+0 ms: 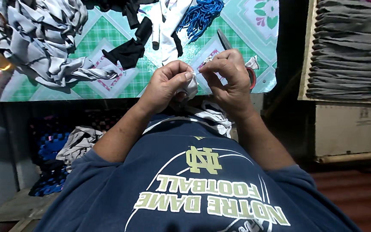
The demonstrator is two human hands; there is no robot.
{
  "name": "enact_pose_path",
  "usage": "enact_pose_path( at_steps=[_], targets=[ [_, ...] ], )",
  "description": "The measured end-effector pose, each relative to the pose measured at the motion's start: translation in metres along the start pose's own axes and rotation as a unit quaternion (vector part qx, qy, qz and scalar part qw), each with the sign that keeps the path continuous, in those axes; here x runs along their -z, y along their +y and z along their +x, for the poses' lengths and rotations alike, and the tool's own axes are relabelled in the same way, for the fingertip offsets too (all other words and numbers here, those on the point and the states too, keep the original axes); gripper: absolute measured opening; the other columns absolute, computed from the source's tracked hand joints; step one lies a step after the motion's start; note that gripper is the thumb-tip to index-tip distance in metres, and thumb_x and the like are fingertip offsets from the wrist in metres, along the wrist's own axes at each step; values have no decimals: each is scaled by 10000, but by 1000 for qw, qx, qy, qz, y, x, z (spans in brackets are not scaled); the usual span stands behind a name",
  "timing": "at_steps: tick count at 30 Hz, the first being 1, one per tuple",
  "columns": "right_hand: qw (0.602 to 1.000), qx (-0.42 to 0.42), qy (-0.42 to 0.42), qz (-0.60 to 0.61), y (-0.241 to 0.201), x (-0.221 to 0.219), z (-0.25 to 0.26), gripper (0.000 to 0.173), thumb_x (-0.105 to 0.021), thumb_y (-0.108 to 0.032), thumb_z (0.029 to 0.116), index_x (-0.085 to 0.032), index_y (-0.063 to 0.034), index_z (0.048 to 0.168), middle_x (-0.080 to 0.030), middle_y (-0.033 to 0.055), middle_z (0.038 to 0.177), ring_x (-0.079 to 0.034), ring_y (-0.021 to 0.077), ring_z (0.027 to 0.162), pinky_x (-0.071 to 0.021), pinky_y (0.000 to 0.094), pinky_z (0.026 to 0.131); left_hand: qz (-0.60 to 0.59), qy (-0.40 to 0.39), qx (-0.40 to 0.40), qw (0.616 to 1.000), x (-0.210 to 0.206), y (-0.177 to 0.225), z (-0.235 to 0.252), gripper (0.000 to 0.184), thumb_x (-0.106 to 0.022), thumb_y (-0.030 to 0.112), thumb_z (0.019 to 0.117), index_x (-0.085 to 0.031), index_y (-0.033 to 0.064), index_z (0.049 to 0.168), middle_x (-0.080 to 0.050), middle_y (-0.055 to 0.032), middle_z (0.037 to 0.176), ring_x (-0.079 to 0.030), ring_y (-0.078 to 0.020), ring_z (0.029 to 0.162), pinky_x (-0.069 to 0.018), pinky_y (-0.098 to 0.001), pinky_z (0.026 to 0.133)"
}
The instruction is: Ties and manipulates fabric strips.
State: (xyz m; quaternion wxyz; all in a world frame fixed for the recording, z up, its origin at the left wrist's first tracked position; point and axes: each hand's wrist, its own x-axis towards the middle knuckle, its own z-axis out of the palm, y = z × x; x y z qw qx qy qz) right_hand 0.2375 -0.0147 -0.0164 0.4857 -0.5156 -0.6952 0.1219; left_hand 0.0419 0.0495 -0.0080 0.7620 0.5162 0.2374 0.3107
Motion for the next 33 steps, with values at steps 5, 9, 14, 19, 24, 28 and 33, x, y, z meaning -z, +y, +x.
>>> enact_pose_path(
  at_steps=[5,9,14,19,24,28,33],
  targets=[
    [1000,0,-5,-1,-1,1,1,124,-651,-81,982,-760,-48,1031,-599,141,989,-569,200,985,-462,322,891,-3,-2,5,1000,0,0,0,109,-515,57,1016,-617,92,1002,-671,20,816,-624,-36,627,-516,-174,519],
    [1000,2,-8,8,-2,1,1,129,-645,-76,983,-762,-45,1029,-603,138,985,-570,199,993,-457,324,901,-4,-6,8,1000,0,1,0,118,-508,57,1017,-619,92,997,-666,20,808,-620,-36,623,-518,-176,520],
    [1000,6,-15,14,-4,2,1,128,-645,-76,984,-764,-50,1023,-605,144,991,-570,207,1002,-455,336,909,-16,-5,19,1000,0,2,0,134,-505,51,1019,-626,99,988,-668,29,804,-617,-27,611,-521,-171,520],
    [999,8,-21,33,-6,2,1,117,-656,-75,979,-765,-58,1016,-624,139,1002,-586,199,1014,-466,343,924,-30,-15,28,999,0,1,-1,128,-513,52,1018,-630,97,990,-678,20,819,-618,-31,615,-521,-174,523],
    [999,7,-20,30,-4,1,0,113,-654,-61,977,-752,-35,1026,-637,152,1011,-603,201,1011,-487,333,922,-25,-24,10,999,0,-1,-1,104,-527,54,1024,-624,88,1017,-680,22,841,-634,-39,647,-540,-188,554],
    [998,-2,-28,52,-4,1,0,117,-641,-47,976,-733,-12,1039,-658,137,1019,-605,185,1027,-483,319,933,-23,-30,-10,999,1,-3,-2,84,-564,40,1008,-633,85,1025,-695,26,861,-658,-45,678,-565,-200,576],
    [992,-15,-18,125,-7,-7,0,128,-608,17,961,-673,68,1059,-643,143,1044,-630,116,967,-540,238,874,9,-10,-50,999,-1,-6,0,61,-571,35,1001,-615,76,1009,-681,31,845,-637,-32,671,-537,-188,563]
  ],
)
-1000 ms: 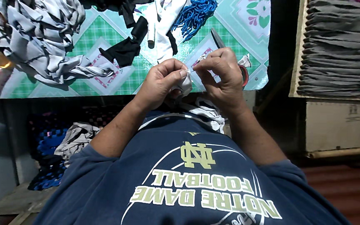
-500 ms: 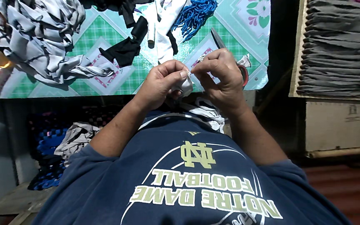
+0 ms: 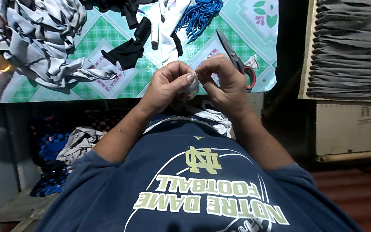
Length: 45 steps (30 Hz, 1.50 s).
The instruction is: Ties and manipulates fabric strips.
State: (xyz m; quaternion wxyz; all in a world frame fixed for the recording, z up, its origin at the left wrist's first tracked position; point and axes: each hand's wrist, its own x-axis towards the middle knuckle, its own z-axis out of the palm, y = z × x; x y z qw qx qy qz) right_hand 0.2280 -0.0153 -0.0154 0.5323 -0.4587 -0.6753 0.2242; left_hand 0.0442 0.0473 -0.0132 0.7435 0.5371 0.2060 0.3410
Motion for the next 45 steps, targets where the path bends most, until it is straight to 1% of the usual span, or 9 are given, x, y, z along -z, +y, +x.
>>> enact_pose_path(
  at_steps=[13,15,18,23,28,33,35,37,45],
  targets=[
    [993,30,14,112,-4,-2,2,116,-621,-14,986,-685,-4,1082,-659,92,1105,-631,131,1092,-548,294,949,118,17,-23,993,2,-5,2,50,-570,55,1007,-620,48,1011,-650,44,823,-596,-13,647,-502,-174,556],
    [981,-9,36,193,-10,10,8,157,-562,-23,1015,-646,-71,1139,-723,11,1036,-696,104,942,-602,310,826,109,20,-11,994,5,-6,1,54,-567,64,1012,-619,51,1005,-645,36,810,-590,-25,630,-497,-181,537],
    [950,-75,72,295,-18,33,16,169,-472,-80,1068,-597,-149,1158,-650,-56,818,-650,98,682,-619,343,688,99,28,11,995,9,-6,0,66,-557,68,1013,-621,65,1001,-649,40,805,-594,-28,627,-499,-183,535],
    [914,-84,156,364,-23,66,25,242,-336,-47,1068,-562,-134,1063,-524,-59,637,-586,124,610,-593,501,859,101,36,13,994,13,-7,0,66,-556,59,1007,-620,64,993,-647,39,807,-593,-25,635,-494,-180,540],
    [931,-25,236,279,-18,72,28,236,-338,3,1039,-550,-99,1038,-498,-55,628,-573,125,603,-587,506,853,103,28,13,994,10,-4,2,69,-557,56,1009,-624,68,998,-653,40,819,-603,-21,656,-496,-171,546],
    [995,19,95,-3,-3,58,18,157,-488,-22,1008,-566,-4,1143,-645,-32,1012,-633,30,882,-566,275,826,84,6,2,996,6,-1,2,77,-542,56,1013,-618,61,1008,-654,41,811,-595,-25,639,-502,-182,555],
    [998,32,20,-58,2,47,15,164,-525,-32,1007,-614,65,1104,-659,77,1069,-631,80,1004,-542,278,905,78,2,1,997,5,0,2,88,-532,61,1018,-619,67,1012,-660,46,815,-607,-23,647,-515,-183,562],
    [996,43,-12,-77,10,36,13,151,-577,-61,1006,-696,20,1052,-668,138,1069,-606,185,1095,-488,349,974,73,2,4,997,4,2,1,89,-533,62,1020,-621,74,1013,-663,46,822,-614,-26,655,-519,-184,560],
    [995,33,-13,-94,13,20,9,123,-650,-88,979,-762,-46,1008,-614,142,1024,-577,191,1014,-463,330,924,53,-6,3,999,2,5,1,92,-540,62,1018,-629,82,1009,-663,49,834,-612,-23,659,-516,-184,558]
  ],
)
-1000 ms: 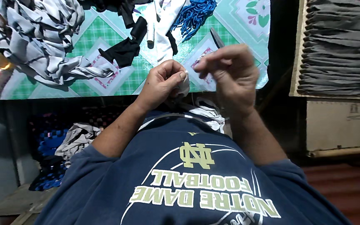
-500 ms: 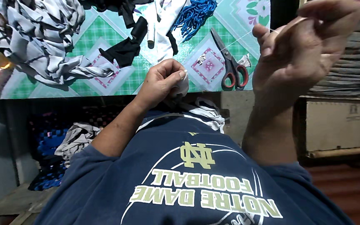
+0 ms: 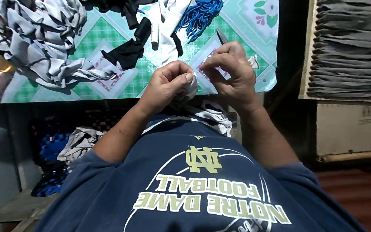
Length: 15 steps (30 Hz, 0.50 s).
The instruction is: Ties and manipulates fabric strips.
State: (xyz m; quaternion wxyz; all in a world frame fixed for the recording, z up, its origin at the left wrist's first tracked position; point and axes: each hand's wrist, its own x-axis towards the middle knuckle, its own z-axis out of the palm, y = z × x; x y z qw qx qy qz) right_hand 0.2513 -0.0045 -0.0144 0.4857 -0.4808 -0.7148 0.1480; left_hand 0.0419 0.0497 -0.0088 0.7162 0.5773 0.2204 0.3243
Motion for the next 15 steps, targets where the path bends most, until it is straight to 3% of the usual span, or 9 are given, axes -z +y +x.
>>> enact_pose_path(
  at_steps=[15],
  targets=[
    [1000,-6,-8,-5,-3,-1,-3,129,-652,-98,985,-773,-68,1016,-617,142,1020,-577,200,1015,-456,338,913,-15,-1,10,1000,0,0,-1,102,-529,58,1025,-629,71,1013,-667,33,834,-619,-32,660,-518,-184,554]
  ],
)
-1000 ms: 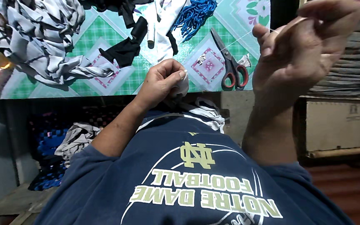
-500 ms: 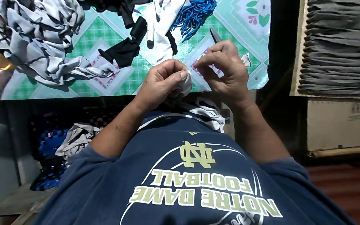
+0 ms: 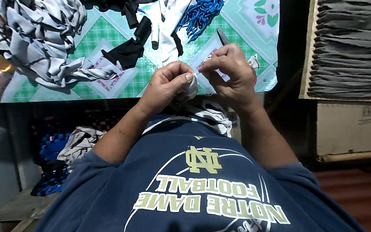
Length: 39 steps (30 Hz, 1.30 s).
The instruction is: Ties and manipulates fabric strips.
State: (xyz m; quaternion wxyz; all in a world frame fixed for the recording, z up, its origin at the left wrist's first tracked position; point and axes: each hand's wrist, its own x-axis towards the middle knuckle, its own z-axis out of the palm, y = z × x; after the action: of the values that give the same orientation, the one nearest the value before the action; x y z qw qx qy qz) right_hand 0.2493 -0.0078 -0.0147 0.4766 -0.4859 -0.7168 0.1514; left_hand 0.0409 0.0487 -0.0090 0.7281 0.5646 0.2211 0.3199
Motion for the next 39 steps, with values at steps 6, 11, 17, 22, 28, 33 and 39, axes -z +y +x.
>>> enact_pose_path(
  at_steps=[6,11,17,22,28,33,39],
  targets=[
    [1000,7,8,-14,-1,1,-1,120,-660,-97,982,-774,-67,1005,-619,142,995,-578,195,995,-457,327,901,-1,-3,3,1000,0,0,0,105,-524,61,1025,-626,73,1010,-665,30,834,-620,-32,659,-515,-182,546],
    [1000,18,3,-17,-4,2,0,122,-655,-93,982,-774,-69,1003,-621,147,987,-574,204,987,-445,348,905,4,-6,1,1000,-1,0,0,108,-524,54,1025,-630,75,1015,-668,37,838,-614,-24,649,-514,-178,544],
    [999,20,-12,26,-2,2,0,119,-648,-72,979,-762,-47,1004,-623,136,994,-588,183,989,-470,338,909,-12,-21,-3,1000,0,-1,0,105,-528,59,1027,-633,66,1025,-676,30,847,-628,-31,666,-524,-184,553],
    [999,5,-10,37,-5,-1,-1,110,-657,-56,969,-757,-37,1011,-642,135,1017,-608,170,1011,-494,309,916,-19,-19,1,1000,-1,-2,1,88,-535,64,1027,-623,69,1027,-672,28,840,-626,-34,663,-525,-185,558],
    [998,1,-7,55,-4,-1,-2,112,-649,-46,968,-748,-29,1018,-652,118,1020,-605,149,1025,-489,289,924,-7,-16,-25,1000,-1,-3,0,66,-575,49,1013,-631,61,1046,-687,38,860,-643,-31,687,-550,-197,588],
    [992,-8,-24,122,-10,-3,0,190,-554,11,959,-679,81,1085,-656,154,1069,-624,129,999,-526,265,908,25,3,-47,999,-2,-3,2,59,-574,45,1006,-627,61,1026,-667,48,838,-611,-22,659,-516,-187,562],
    [996,32,-33,82,-13,-7,0,195,-627,-81,981,-700,16,1134,-680,157,1065,-634,198,1021,-516,363,919,56,22,-49,997,-2,-4,3,44,-578,52,1004,-620,62,1003,-654,49,816,-595,-16,646,-499,-179,557]
  ],
)
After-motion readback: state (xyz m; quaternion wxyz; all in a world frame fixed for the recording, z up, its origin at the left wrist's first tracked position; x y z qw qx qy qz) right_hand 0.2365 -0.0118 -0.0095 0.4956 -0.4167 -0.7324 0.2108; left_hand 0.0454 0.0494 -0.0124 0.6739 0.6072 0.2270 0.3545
